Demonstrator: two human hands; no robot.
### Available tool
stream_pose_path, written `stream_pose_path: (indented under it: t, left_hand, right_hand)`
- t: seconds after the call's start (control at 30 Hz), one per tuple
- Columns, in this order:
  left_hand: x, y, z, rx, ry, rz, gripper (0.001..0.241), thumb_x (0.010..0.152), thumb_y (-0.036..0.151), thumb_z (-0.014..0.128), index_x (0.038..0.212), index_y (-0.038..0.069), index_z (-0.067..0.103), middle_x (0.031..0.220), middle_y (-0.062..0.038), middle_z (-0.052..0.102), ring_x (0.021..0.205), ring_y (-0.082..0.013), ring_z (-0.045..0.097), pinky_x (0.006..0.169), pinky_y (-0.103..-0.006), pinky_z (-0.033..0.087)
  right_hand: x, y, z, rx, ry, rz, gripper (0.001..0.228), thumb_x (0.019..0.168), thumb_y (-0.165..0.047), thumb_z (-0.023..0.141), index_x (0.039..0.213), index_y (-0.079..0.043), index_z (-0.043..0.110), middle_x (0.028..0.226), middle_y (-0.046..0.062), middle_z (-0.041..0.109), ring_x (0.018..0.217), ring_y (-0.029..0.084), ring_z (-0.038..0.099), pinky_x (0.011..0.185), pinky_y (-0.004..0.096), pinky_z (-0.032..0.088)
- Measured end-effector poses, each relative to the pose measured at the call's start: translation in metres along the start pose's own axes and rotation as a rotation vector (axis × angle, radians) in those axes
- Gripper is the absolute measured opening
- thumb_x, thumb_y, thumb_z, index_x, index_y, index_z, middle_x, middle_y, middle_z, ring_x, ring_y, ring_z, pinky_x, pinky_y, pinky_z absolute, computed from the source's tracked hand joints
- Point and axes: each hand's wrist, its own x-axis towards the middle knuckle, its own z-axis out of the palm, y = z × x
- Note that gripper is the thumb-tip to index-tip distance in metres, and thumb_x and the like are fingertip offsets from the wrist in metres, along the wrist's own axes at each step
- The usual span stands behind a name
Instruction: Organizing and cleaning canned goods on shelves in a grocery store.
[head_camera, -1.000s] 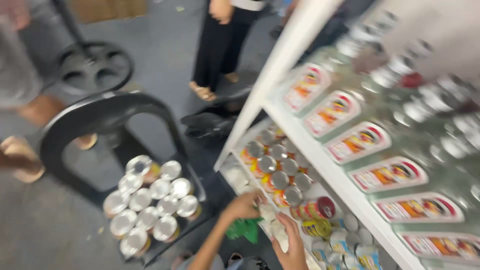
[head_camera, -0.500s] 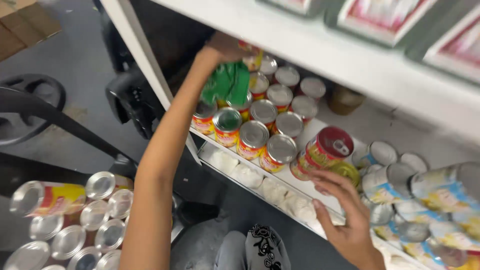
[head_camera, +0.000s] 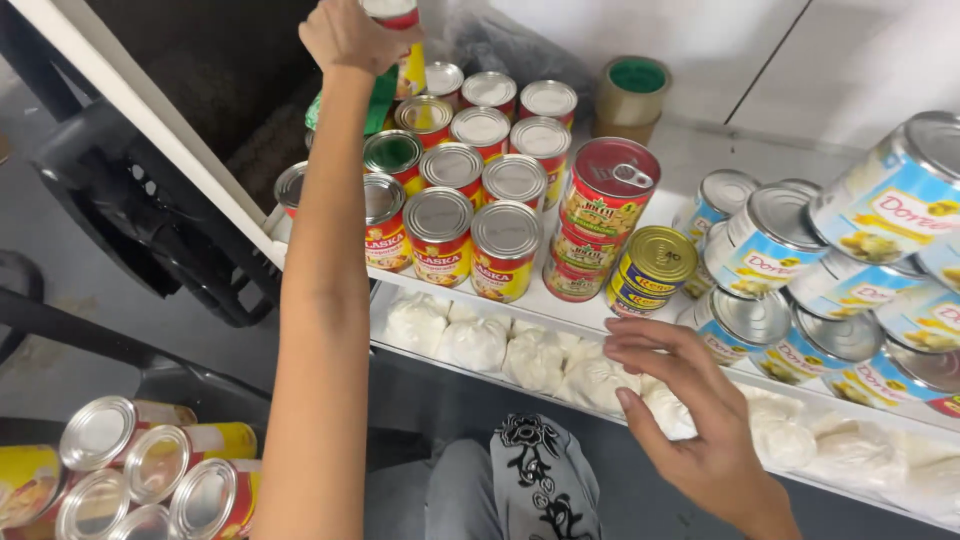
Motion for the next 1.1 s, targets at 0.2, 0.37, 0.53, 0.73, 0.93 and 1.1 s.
stream_pose_path:
  t: [0.2, 0.37, 0.53, 0.73, 0.93, 1.1]
  left_hand:
    - [-0.029, 0.004, -0.081, -0.028, 0.114, 0.215, 0.070, 0.076, 0.081, 0.077, 0.070, 0.011, 0.070, 0.058, -0.003, 0.065, 0.040, -0.0272, 0.050, 0.042, -0.0389, 0.044]
    - [-0.048, 0.005, -0.166, -0.076, 0.221, 0.426, 0.078, 0.068, 0.082, 0.084, 0.088, 0.008, 0.074, 0.074, -0.008, 0.070, 0.055, -0.0264, 0.062, 0.050, -0.0378, 0.047]
    - [-0.094, 0.015, -0.292, -0.220, 0.191, 0.506, 0.077, 0.075, 0.071, 0.092, 0.110, 0.008, 0.069, 0.089, -0.011, 0.068, 0.066, -0.0307, 0.060, 0.057, -0.0423, 0.045]
    - [-0.167, 0.010, -0.457, -0.203, 0.099, 0.488, 0.081, 0.073, 0.065, 0.101, 0.122, 0.008, 0.071, 0.098, -0.010, 0.071, 0.077, -0.0310, 0.064, 0.063, -0.0428, 0.047]
    - [-0.223, -0.038, -0.574, -0.147, -0.028, 0.329, 0.067, 0.073, 0.039, 0.098, 0.110, -0.004, 0.063, 0.098, -0.011, 0.064, 0.074, -0.0270, 0.061, 0.069, -0.0359, 0.048]
    - [-0.286, -0.102, -0.617, 0.109, 0.003, 0.084, 0.061, 0.072, 0.038, 0.096, 0.106, -0.001, 0.064, 0.095, -0.009, 0.063, 0.073, -0.0237, 0.060, 0.066, -0.0350, 0.045]
  right_hand:
    - [-0.007, -0.002, 0.006, 0.010, -0.041, 0.077, 0.039, 0.083, 0.001, 0.068, 0.121, -0.002, 0.067, 0.136, 0.010, 0.061, 0.108, 0.019, 0.064, 0.088, 0.030, 0.057]
    - [0.007, -0.004, 0.015, 0.066, -0.014, 0.050, 0.038, 0.084, 0.005, 0.067, 0.122, 0.000, 0.065, 0.137, 0.012, 0.060, 0.109, 0.020, 0.063, 0.088, 0.029, 0.060]
    - [0.023, -0.001, 0.046, -0.079, -0.006, -0.111, 0.043, 0.082, 0.003, 0.069, 0.125, -0.001, 0.065, 0.134, 0.014, 0.059, 0.114, 0.026, 0.061, 0.093, 0.035, 0.051]
    - [0.022, 0.023, 0.107, -0.102, 0.165, -0.166, 0.065, 0.085, 0.006, 0.070, 0.144, 0.002, 0.043, 0.142, 0.023, 0.044, 0.124, 0.038, 0.053, 0.091, 0.040, 0.055]
    - [0.031, 0.051, 0.177, -0.133, 0.360, -0.074, 0.086, 0.088, 0.004, 0.078, 0.153, 0.005, 0.021, 0.149, 0.035, 0.030, 0.141, 0.057, 0.032, 0.118, 0.065, 0.029]
    - [0.033, 0.070, 0.220, -0.274, 0.489, -0.117, 0.093, 0.095, 0.000, 0.080, 0.159, 0.003, 0.013, 0.160, 0.031, 0.028, 0.145, 0.052, 0.033, 0.123, 0.065, 0.033]
